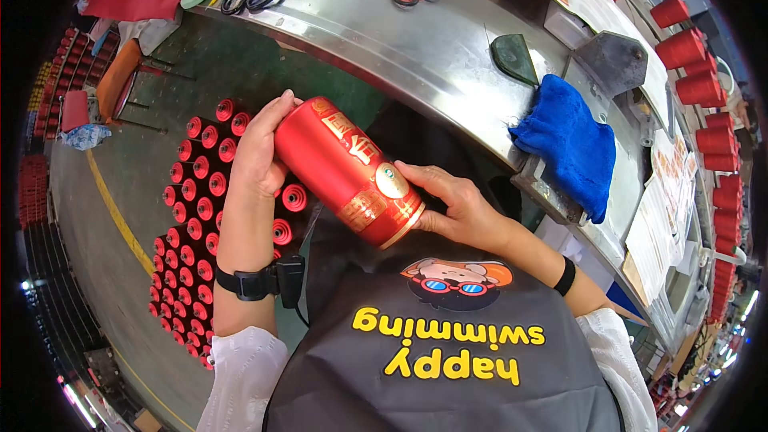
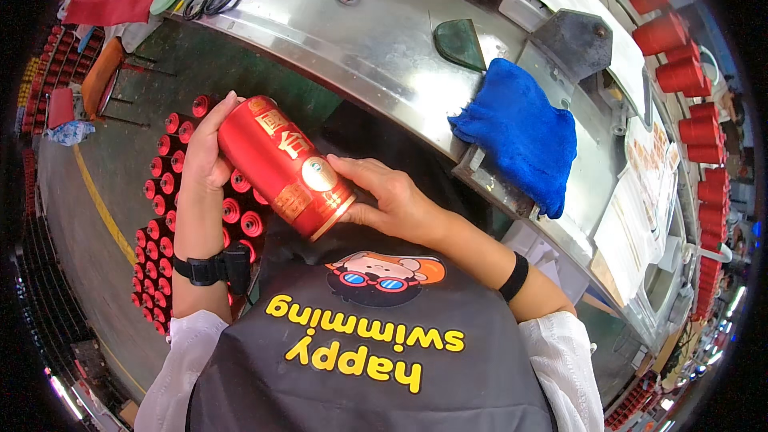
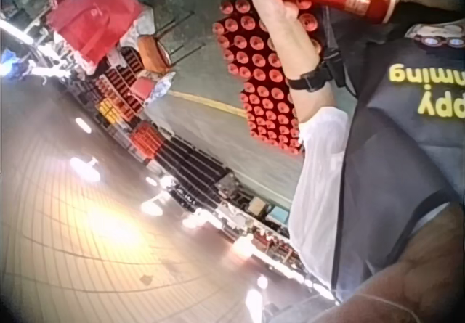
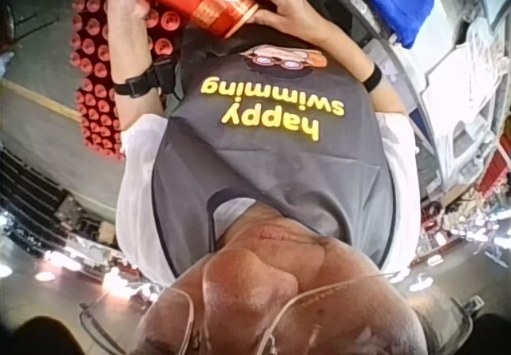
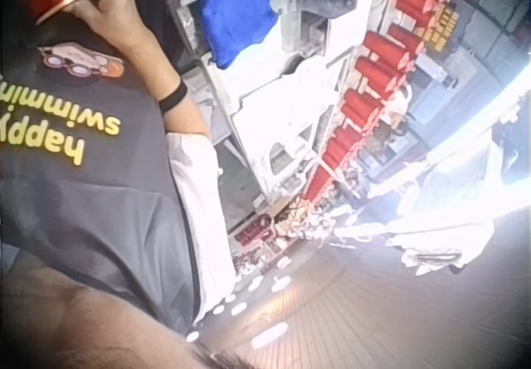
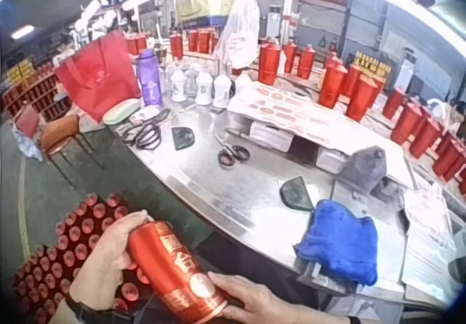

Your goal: Applying decorative labels to red cylindrical containers at an industrial workstation.

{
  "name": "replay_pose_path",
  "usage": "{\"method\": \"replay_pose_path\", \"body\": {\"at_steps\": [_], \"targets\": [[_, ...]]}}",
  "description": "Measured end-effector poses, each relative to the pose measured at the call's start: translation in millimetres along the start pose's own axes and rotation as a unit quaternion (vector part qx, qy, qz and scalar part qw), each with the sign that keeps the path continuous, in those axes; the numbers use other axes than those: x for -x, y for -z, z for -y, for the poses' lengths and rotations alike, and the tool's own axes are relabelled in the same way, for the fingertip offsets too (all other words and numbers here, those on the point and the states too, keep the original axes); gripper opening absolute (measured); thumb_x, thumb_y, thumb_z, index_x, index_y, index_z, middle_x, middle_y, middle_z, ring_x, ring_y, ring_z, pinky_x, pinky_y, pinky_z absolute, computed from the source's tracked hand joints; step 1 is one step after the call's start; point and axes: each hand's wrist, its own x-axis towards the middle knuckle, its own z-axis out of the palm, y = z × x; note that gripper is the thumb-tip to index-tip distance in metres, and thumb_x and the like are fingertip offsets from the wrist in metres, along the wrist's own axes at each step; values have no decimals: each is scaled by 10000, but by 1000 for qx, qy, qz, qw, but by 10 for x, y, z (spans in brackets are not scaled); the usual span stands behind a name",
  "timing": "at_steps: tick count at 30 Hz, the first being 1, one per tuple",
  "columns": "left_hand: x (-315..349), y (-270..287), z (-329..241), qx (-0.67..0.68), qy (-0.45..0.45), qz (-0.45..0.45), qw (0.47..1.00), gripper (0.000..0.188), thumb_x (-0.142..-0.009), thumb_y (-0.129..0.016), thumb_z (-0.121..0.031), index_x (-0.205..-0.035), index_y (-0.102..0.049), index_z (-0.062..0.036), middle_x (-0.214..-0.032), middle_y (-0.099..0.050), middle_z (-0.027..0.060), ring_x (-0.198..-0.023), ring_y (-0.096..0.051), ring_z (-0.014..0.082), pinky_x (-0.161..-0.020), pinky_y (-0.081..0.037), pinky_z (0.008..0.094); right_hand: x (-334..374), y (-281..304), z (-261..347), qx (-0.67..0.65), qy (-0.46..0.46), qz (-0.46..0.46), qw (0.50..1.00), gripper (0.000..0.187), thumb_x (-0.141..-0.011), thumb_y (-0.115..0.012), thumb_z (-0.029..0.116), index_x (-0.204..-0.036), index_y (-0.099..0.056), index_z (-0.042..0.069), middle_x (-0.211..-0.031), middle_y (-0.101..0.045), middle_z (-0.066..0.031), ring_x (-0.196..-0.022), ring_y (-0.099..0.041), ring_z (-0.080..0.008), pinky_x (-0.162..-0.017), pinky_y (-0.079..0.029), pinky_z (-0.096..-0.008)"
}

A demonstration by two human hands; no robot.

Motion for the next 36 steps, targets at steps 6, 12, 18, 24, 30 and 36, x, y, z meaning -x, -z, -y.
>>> {"method": "replay_pose_path", "body": {"at_steps": [6,12,18,24,30,36], "targets": [[39,-56,-4,-14,-10,17,1000,278,-943,-574,-301,-1005,-634,-37,-913,-662,53,-842,-628,145,-769,-508,302,26,20,-34,-31,-29,15,999,678,-794,-749,173,-1373,-433,13,-1296,-545,-199,-1158,-560,-335,-955,-467,-381],[-2,5,47,-8,-28,41,999,287,-949,-562,-292,-1037,-633,-28,-949,-664,60,-875,-628,149,-785,-504,299,50,32,-75,-64,-79,45,994,696,-826,-725,256,-1406,-406,41,-1368,-515,-154,-1244,-517,-266,-1016,-418,-357],[30,-13,34,6,-40,62,997,282,-960,-538,-279,-1037,-627,-24,-960,-661,65,-883,-624,151,-792,-501,301,42,46,-69,-125,-100,47,986,666,-876,-682,262,-1420,-376,32,-1294,-571,-137,-1172,-558,-207,-985,-440,-338],[39,-29,42,24,-44,65,997,276,-964,-525,-268,-1046,-621,-22,-980,-661,68,-906,-620,153,-812,-493,301,71,13,-148,-168,-117,37,978,671,-892,-658,313,-1432,-369,40,-1311,-554,-109,-1190,-529,-184,-999,-422,-327],[54,-24,63,37,-46,56,997,269,-969,-512,-258,-1045,-620,-23,-974,-658,64,-903,-620,151,-807,-492,298,115,-13,-205,-221,-141,38,964,655,-914,-630,322,-1444,-357,50,-1323,-537,-82,-1184,-516,-164,-1001,-414,-321],[41,-7,87,49,-43,46,997,269,-971,-510,-256,-1043,-620,-22,-959,-656,57,-884,-622,146,-787,-496,295,116,-16,-201,-285,-158,49,944,652,-936,-603,325,-1463,-324,60,-1216,-566,-34,-997,-545,-103,-866,-470,-266]]}}
